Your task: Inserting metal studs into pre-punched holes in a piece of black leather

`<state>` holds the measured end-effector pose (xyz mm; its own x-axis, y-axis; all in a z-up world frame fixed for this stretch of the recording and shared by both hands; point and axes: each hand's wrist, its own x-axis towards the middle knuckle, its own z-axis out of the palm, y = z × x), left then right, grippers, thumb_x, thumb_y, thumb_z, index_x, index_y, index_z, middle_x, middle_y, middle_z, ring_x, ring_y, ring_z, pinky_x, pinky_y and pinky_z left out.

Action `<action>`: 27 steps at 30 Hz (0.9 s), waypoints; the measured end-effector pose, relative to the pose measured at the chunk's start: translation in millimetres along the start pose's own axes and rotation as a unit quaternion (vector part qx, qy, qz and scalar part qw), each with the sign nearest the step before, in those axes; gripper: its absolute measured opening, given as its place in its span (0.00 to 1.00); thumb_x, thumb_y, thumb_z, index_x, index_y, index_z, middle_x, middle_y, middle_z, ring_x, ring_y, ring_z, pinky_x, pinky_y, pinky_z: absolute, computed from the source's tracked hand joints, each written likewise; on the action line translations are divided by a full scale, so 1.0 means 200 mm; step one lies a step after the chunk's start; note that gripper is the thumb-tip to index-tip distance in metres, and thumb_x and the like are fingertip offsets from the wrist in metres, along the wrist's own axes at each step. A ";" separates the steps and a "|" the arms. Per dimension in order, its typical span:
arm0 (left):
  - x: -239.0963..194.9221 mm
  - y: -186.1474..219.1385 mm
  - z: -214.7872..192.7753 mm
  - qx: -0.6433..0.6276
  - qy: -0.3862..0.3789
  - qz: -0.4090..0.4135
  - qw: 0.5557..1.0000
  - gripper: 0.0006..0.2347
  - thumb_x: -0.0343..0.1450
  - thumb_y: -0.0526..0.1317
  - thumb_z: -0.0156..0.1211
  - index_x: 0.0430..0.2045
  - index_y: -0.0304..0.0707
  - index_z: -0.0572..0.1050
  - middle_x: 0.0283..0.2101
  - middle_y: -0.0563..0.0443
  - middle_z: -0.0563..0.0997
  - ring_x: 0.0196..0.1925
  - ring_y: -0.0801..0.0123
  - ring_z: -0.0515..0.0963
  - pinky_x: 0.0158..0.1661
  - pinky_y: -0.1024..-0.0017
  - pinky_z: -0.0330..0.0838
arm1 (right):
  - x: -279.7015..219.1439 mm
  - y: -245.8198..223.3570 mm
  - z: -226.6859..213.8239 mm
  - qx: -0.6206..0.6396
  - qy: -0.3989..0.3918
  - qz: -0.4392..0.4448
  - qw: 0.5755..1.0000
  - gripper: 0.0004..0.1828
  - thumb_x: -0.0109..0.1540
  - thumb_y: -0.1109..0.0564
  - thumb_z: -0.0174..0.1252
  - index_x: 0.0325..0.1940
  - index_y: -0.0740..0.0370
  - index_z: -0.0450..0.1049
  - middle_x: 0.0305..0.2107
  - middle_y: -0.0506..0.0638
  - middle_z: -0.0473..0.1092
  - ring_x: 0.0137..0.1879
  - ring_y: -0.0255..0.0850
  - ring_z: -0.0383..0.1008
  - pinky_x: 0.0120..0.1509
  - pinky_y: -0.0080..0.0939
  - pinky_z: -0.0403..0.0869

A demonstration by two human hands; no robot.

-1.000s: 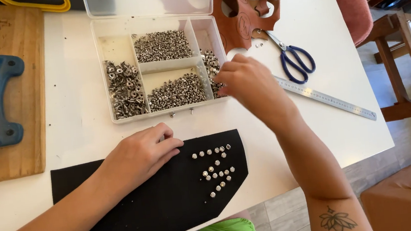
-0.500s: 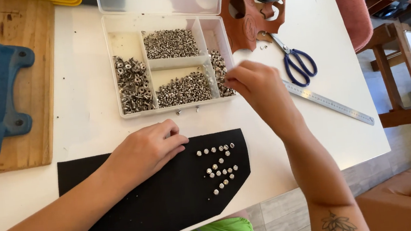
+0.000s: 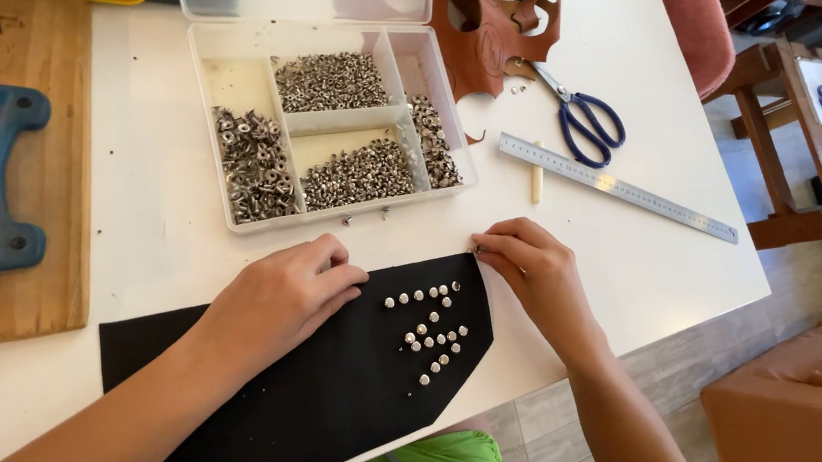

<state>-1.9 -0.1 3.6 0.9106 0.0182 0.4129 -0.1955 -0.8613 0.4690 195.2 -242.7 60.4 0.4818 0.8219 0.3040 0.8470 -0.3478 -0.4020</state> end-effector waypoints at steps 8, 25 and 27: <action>0.00 0.00 0.00 -0.005 -0.001 -0.002 1.000 0.06 0.77 0.44 0.53 0.33 0.47 0.73 0.35 0.56 0.70 0.34 0.64 0.79 0.35 0.70 0.78 | -0.02 0.02 -0.03 0.045 -0.005 0.038 0.998 0.14 0.60 0.66 0.66 0.50 0.61 0.82 0.38 0.51 0.77 0.41 0.45 0.81 0.51 0.44 0.80; 0.00 0.00 0.00 -0.001 0.000 -0.001 1.000 0.06 0.77 0.44 0.53 0.32 0.47 0.73 0.34 0.56 0.70 0.32 0.65 0.79 0.34 0.69 0.77 | 0.00 0.03 0.05 -0.003 0.027 0.005 1.000 0.03 0.62 0.63 0.66 0.38 0.59 0.81 0.33 0.49 0.74 0.38 0.42 0.76 0.44 0.40 0.79; 0.00 0.00 0.00 0.001 0.002 0.000 1.000 0.06 0.77 0.44 0.54 0.32 0.47 0.73 0.34 0.56 0.70 0.32 0.65 0.79 0.34 0.70 0.77 | 0.00 0.04 0.05 0.032 0.029 0.009 0.999 0.02 0.62 0.64 0.65 0.38 0.60 0.80 0.33 0.51 0.74 0.39 0.44 0.77 0.45 0.41 0.78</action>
<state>-1.5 -0.2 4.7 0.9093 0.0190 0.4158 -0.1959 -0.8618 0.4678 198.9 -240.6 49.0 0.5108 0.7873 0.3453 0.8229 -0.3316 -0.4614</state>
